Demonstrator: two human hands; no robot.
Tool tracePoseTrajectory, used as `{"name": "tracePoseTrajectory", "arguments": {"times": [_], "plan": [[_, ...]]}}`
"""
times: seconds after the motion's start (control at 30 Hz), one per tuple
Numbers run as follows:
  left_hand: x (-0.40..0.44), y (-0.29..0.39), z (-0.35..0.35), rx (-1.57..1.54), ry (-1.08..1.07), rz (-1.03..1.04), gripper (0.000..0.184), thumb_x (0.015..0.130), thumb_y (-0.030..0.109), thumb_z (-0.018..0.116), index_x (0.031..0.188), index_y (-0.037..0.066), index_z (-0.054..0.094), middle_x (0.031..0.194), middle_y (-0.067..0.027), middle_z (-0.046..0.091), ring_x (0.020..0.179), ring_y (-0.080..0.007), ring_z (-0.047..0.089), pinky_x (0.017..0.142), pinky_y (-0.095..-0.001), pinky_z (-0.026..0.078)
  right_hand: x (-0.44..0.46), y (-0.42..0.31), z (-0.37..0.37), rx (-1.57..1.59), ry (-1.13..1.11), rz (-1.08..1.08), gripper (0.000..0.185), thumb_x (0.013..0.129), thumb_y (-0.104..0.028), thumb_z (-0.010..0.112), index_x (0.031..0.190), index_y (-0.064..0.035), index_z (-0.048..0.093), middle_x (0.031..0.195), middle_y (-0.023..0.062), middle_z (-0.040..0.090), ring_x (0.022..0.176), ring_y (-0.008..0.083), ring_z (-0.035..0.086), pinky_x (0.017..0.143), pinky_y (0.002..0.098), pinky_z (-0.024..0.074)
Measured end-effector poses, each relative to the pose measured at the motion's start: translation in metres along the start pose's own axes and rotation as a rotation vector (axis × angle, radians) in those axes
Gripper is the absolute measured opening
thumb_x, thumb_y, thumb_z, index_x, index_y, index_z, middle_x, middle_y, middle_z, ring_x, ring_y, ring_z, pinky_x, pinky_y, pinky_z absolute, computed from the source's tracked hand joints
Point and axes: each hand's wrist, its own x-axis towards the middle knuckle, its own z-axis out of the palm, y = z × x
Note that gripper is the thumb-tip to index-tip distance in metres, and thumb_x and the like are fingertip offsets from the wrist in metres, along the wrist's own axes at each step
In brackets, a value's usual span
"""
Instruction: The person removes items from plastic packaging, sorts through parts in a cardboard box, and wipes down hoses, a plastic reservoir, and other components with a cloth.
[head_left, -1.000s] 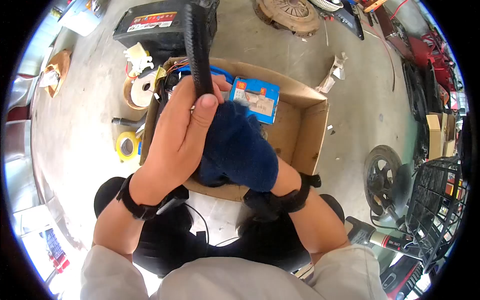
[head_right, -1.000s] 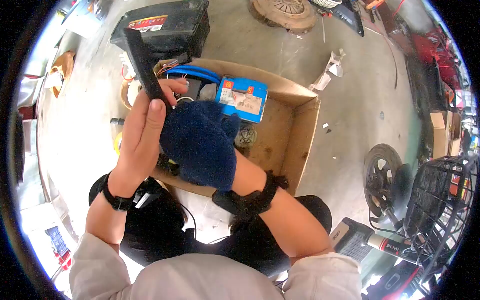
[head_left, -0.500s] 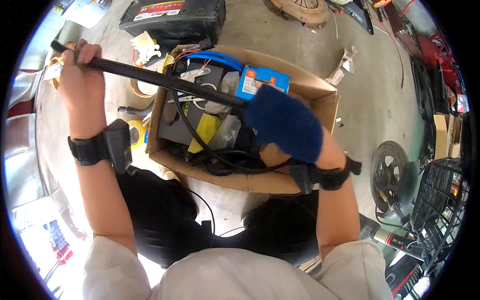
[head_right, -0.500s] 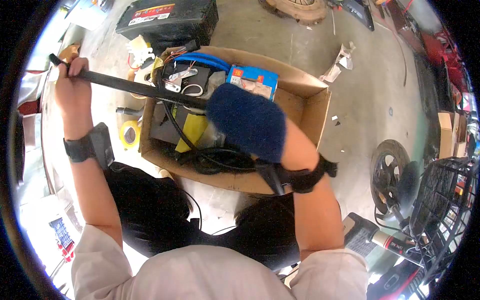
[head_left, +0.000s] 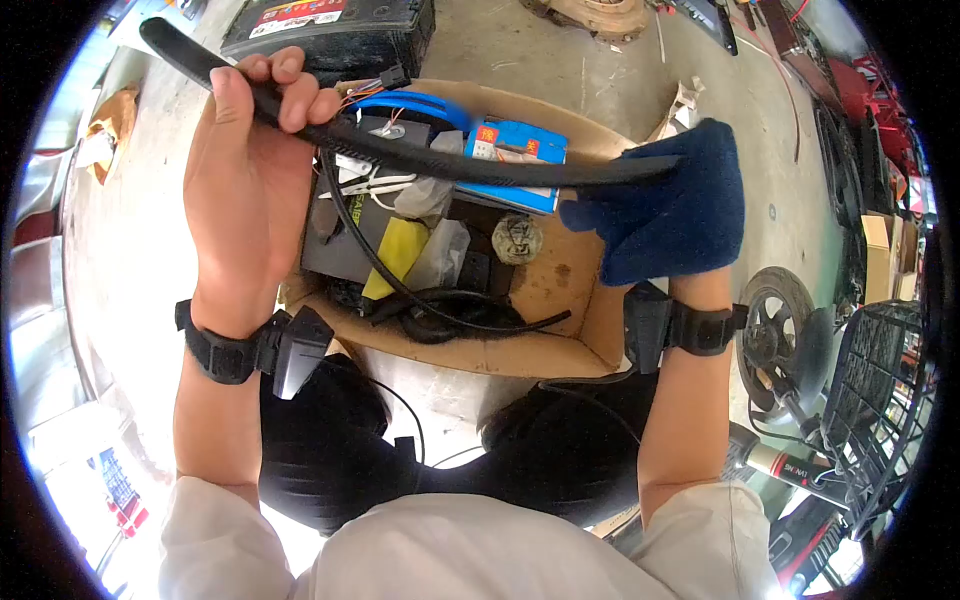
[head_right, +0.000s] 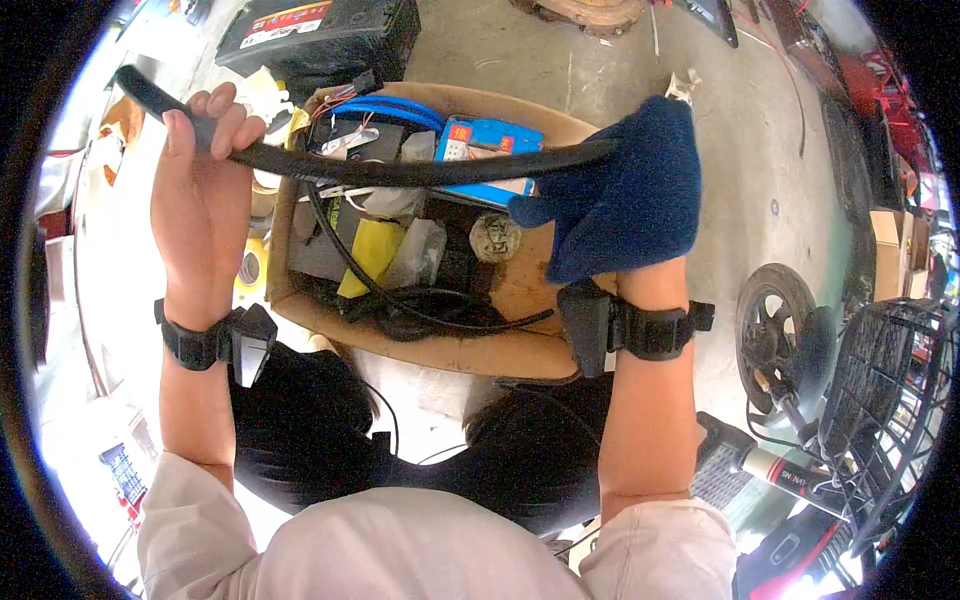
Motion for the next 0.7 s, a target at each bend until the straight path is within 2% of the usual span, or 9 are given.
{"name": "tracePoseTrajectory", "arguments": {"times": [0.1, 0.17, 0.23, 0.3, 0.33, 0.47, 0.57, 0.6, 0.7], "plan": [[-0.005, -0.001, 0.016, 0.355, 0.079, -0.066, 0.028, 0.099, 0.027, 0.034, 0.104, 0.003, 0.046, 0.107, -0.0154, 0.052, 0.101, -0.0255, 0.054, 0.093, -0.0417, 0.043, -0.005, 0.027, 0.004, 0.496, 0.162, 0.261, 0.029, 0.078, -0.027, 0.063, 0.096, -0.0043, 0.058, 0.086, 0.0102, 0.059, 0.079, 0.0253, 0.056, 0.072, 0.0338, 0.0447], [-0.005, -0.005, 0.008, 0.329, 0.100, -0.169, 0.028, 0.098, 0.027, 0.035, 0.108, 0.003, 0.047, 0.111, -0.0161, 0.054, 0.114, -0.0330, 0.051, 0.095, -0.0454, 0.046, -0.008, 0.043, 0.003, 1.166, 0.305, 0.461, 0.025, 0.097, -0.024, 0.042, 0.095, -0.0046, 0.058, 0.088, 0.0052, 0.060, 0.079, 0.0179, 0.056, 0.076, 0.0323, 0.0456], [-0.008, -0.011, 0.014, 0.305, 0.136, -0.267, 0.027, 0.098, 0.026, 0.036, 0.107, 0.004, 0.047, 0.110, -0.0148, 0.054, 0.113, -0.0327, 0.052, 0.092, -0.0433, 0.049, -0.007, 0.031, -0.014, 0.337, 0.201, 0.412, 0.019, 0.088, -0.020, 0.050, 0.089, -0.0054, 0.062, 0.091, 0.0101, 0.063, 0.079, 0.0233, 0.059, 0.078, 0.0324, 0.0458], [-0.010, -0.016, 0.007, 0.324, 0.227, -0.286, 0.026, 0.098, 0.024, 0.036, 0.106, 0.001, 0.047, 0.108, -0.0150, 0.055, 0.109, -0.0310, 0.054, 0.091, -0.0394, 0.050, 0.008, 0.022, -0.041, -0.658, -0.134, 0.200, 0.016, 0.081, -0.017, 0.055, 0.088, -0.0055, 0.064, 0.093, 0.0125, 0.064, 0.081, 0.0265, 0.061, 0.080, 0.0314, 0.0464], [-0.008, -0.015, -0.002, 0.348, 0.277, -0.300, 0.027, 0.098, 0.024, 0.036, 0.105, 0.001, 0.047, 0.107, -0.0149, 0.056, 0.108, -0.0305, 0.055, 0.090, -0.0384, 0.051, 0.001, 0.041, -0.041, -0.845, -0.037, 0.048, 0.017, 0.070, -0.017, 0.060, 0.084, -0.0096, 0.066, 0.089, 0.0115, 0.065, 0.084, 0.0289, 0.062, 0.076, 0.0329, 0.0486], [-0.015, -0.031, -0.018, 0.529, 0.286, -0.423, 0.034, 0.099, 0.027, 0.036, 0.098, -0.004, 0.050, 0.099, -0.0154, 0.058, 0.097, -0.0261, 0.060, 0.089, -0.0335, 0.051, 0.002, 0.046, -0.064, -0.872, -0.116, 0.167, 0.017, 0.064, -0.034, 0.065, 0.076, -0.0235, 0.070, 0.071, 0.0057, 0.063, 0.070, 0.0275, 0.061, 0.060, 0.0386, 0.0458], [-0.037, -0.067, -0.004, 0.479, 0.410, -0.612, 0.035, 0.097, 0.026, 0.039, 0.094, -0.006, 0.051, 0.093, -0.0151, 0.058, 0.093, -0.0262, 0.061, 0.084, -0.0310, 0.051, 0.021, 0.020, -0.066, -1.033, -0.374, 0.090, 0.018, 0.062, -0.033, 0.065, 0.076, -0.0225, 0.069, 0.070, 0.0052, 0.062, 0.070, 0.0270, 0.061, 0.060, 0.0385, 0.0448], [-0.048, -0.082, -0.012, 0.654, 0.235, -0.660, 0.032, 0.097, 0.024, 0.040, 0.092, -0.006, 0.051, 0.095, -0.0149, 0.057, 0.091, -0.0263, 0.060, 0.083, -0.0313, 0.051, 0.020, 0.014, -0.066, -1.000, -0.328, 0.044, 0.018, 0.064, -0.032, 0.065, 0.077, -0.0208, 0.068, 0.074, 0.0046, 0.063, 0.074, 0.0263, 0.062, 0.062, 0.0379, 0.0461], [-0.094, -0.135, -0.030, 0.364, 0.501, -0.890, 0.025, 0.096, 0.019, 0.041, 0.093, -0.004, 0.048, 0.095, -0.0122, 0.051, 0.087, -0.0231, 0.057, 0.081, -0.0335, 0.053, 0.017, 0.007, -0.066, -0.926, -0.191, -0.066, 0.018, 0.067, -0.028, 0.064, 0.080, -0.0169, 0.067, 0.081, 0.0036, 0.066, 0.082, 0.0249, 0.063, 0.067, 0.0363, 0.0486]]}}
